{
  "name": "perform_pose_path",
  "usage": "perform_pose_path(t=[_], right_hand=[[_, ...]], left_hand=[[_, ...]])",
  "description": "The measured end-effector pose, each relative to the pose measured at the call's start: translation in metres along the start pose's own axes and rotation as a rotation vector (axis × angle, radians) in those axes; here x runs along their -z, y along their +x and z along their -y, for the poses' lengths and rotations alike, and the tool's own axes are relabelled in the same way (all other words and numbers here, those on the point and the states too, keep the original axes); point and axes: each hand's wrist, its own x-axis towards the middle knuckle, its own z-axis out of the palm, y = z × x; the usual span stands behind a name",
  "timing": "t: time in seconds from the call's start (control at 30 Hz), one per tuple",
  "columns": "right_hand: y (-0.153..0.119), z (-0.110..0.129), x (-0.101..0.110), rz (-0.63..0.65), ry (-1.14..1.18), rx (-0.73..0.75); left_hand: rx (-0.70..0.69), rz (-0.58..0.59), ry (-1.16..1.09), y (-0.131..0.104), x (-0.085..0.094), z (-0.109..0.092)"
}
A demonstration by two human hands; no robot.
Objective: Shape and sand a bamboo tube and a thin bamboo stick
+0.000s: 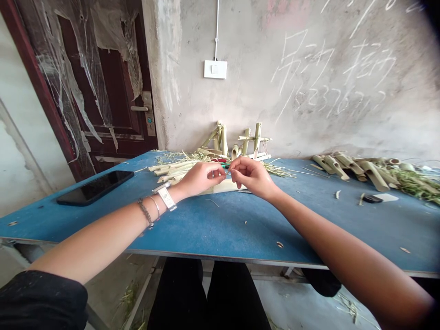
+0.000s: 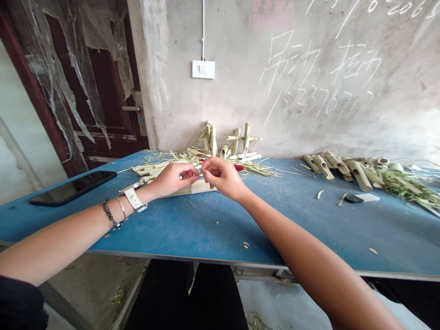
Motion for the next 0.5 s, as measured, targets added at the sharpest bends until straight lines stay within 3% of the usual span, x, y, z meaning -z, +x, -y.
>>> perform_pose_path(t=[0.1,0.3,0.5], right_hand=[[-0.001,0.001,-0.001,0.001,-0.05,0.019],[-0.003,0.004,-0.005,-0.044,-0.325,0.075],[-0.005,0.011,-0.009,-0.065,-0.4,0.044]], left_hand=[[0.006,-0.009,0.001,0.0,0.0,-0.003],[-0.005,-0.17,-0.096,0.0,0.004,-0.018],[-0.052,-0.19,0.089,-0.002,0.001,-0.02]])
